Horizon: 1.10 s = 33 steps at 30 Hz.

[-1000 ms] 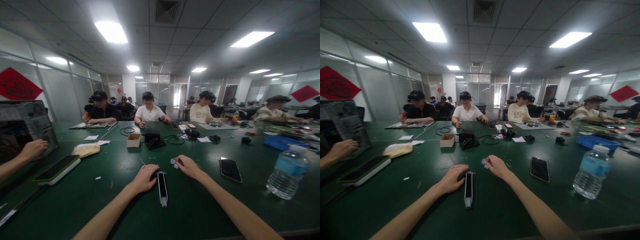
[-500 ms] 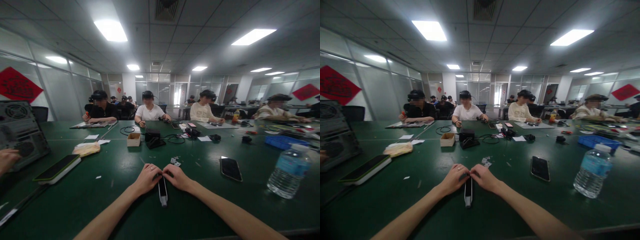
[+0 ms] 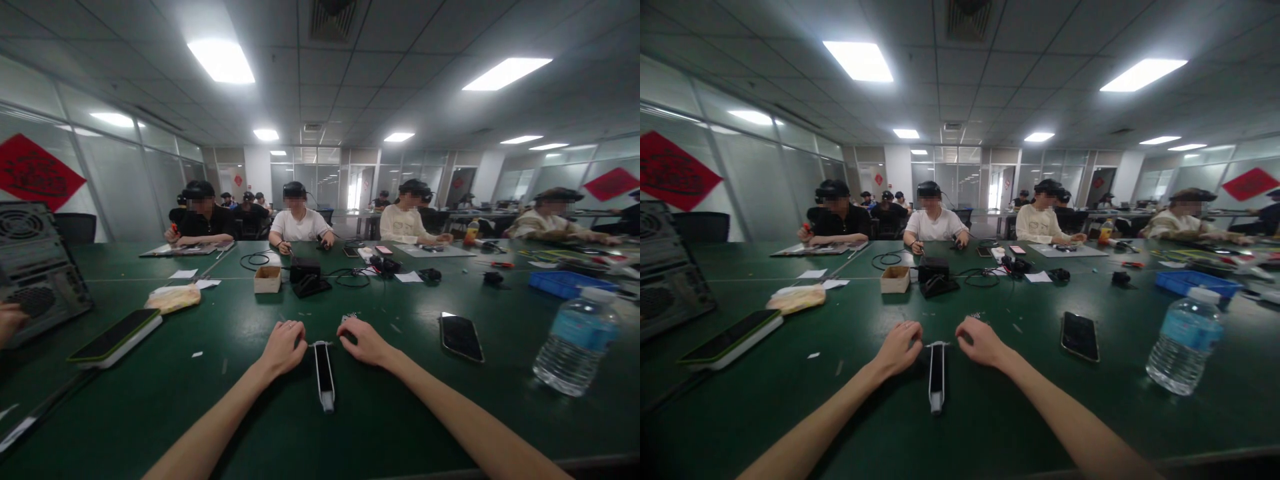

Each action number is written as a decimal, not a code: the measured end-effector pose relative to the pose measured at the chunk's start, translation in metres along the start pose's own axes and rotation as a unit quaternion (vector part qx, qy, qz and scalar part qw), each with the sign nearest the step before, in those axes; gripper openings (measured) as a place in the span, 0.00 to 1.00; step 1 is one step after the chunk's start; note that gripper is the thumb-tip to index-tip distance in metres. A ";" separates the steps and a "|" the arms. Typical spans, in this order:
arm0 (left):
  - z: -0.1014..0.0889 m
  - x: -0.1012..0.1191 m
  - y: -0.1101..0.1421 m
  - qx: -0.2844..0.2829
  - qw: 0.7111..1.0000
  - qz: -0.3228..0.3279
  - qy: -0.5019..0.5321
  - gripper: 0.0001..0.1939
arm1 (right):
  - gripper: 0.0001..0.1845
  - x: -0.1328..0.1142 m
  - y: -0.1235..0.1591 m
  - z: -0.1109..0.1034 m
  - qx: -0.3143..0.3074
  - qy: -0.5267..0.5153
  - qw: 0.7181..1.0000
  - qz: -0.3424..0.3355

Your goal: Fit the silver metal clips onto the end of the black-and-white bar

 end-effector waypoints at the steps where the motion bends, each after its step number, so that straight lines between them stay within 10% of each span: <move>1: 0.002 -0.004 -0.001 -0.010 1.000 -0.010 -0.003 0.05 | 0.06 0.004 0.000 0.003 -0.021 0.001 1.000 0.009; 33: 0.017 0.002 0.001 -0.075 0.997 0.028 0.013 0.06 | 0.09 -0.008 -0.003 0.019 -0.061 0.005 0.998 0.004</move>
Point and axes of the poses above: each hand's wrist, its own y-axis away from the middle knuckle, its own z-axis out of the palm, x = y × z, the point moved 8 cm from there along -y, towards the middle knuckle, and after that the axes turned 10 degrees about -x, right-handed, at the moved point
